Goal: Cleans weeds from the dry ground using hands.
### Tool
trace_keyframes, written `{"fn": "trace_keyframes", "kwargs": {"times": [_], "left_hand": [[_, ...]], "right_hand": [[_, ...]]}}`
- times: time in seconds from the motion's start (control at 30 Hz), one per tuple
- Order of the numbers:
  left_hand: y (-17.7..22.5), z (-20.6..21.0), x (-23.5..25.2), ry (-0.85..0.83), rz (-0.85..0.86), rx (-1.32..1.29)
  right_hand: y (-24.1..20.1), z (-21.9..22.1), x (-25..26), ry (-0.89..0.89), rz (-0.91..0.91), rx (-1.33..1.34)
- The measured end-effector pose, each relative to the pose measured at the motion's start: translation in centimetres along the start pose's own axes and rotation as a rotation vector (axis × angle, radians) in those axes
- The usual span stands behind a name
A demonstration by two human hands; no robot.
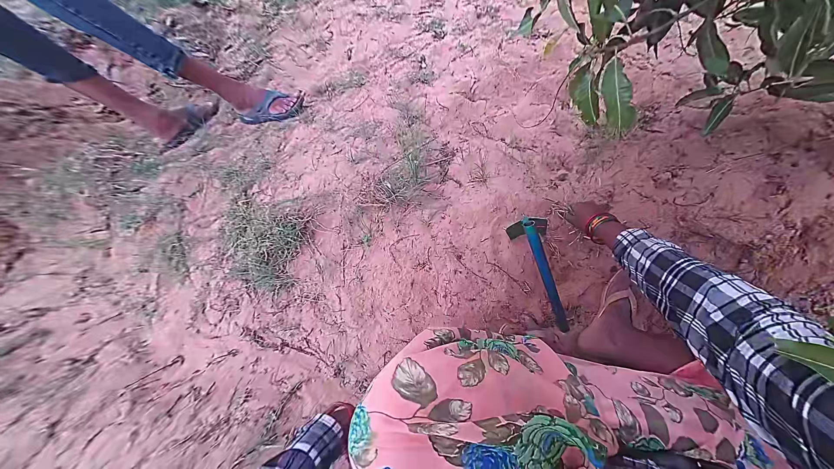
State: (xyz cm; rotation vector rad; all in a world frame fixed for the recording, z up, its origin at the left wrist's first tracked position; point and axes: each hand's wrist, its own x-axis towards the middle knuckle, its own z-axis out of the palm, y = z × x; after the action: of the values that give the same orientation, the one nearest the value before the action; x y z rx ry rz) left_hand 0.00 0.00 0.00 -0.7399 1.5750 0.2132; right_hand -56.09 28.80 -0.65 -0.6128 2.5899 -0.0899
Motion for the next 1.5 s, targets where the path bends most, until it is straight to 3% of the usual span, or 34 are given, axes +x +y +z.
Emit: {"fn": "trace_keyframes", "kwargs": {"times": [0.1, 0.2, 0.27, 0.33, 0.43, 0.53, 0.63, 0.9, 1.1, 1.2, 1.37, 1.5], "left_hand": [[3.2, -21.3, -0.9, 0.306, 0.297, -0.043], [10.3, -35.9, 0.4, 0.7, 0.411, -0.005], [16.6, -41.2, -0.3, 0.824, 0.441, -0.056], [22.4, -43.8, -0.6, 0.914, 0.403, -0.178], [28.2, -47.0, 3.5, 1.008, 0.365, -0.528], [31.7, -47.7, 7.4, 1.118, 0.497, -0.592], [32.1, -47.2, 7.1, 1.078, 0.645, -0.464], [32.7, -46.0, 3.4, 0.93, 0.438, -0.321], [31.3, -45.0, 2.7, 0.804, 0.533, -0.397], [27.3, -40.9, 1.7, 0.728, 0.582, -0.268], [13.6, -35.1, -1.0, 0.775, 0.288, -0.1], [3.0, -32.4, 0.9, 0.833, 0.068, -0.379]], "right_hand": [[1.0, 0.6, 1.6, 0.006, 0.008, 0.036], [2.4, 1.0, 2.9, 0.013, -0.004, 0.038], [3.1, 1.1, 3.4, -0.002, 0.007, 0.045], [3.8, 1.1, 3.7, -0.025, 0.028, 0.081], [5.0, 2.1, 4.5, 0.027, 0.077, 0.229], [5.3, 3.2, 4.8, 0.071, 0.19, 0.399], [4.9, 4.6, 5.3, 0.124, 0.289, 0.48], [3.3, 5.1, 2.2, 0.004, 0.239, 0.313], [4.2, 5.2, 3.8, -0.013, 0.241, 0.29], [3.9, 5.0, 3.7, -0.025, 0.222, 0.287], [3.9, 5.6, 2.6, 0.032, 0.201, 0.356], [4.1, 6.3, 0.8, 0.02, 0.184, 0.341]]}}
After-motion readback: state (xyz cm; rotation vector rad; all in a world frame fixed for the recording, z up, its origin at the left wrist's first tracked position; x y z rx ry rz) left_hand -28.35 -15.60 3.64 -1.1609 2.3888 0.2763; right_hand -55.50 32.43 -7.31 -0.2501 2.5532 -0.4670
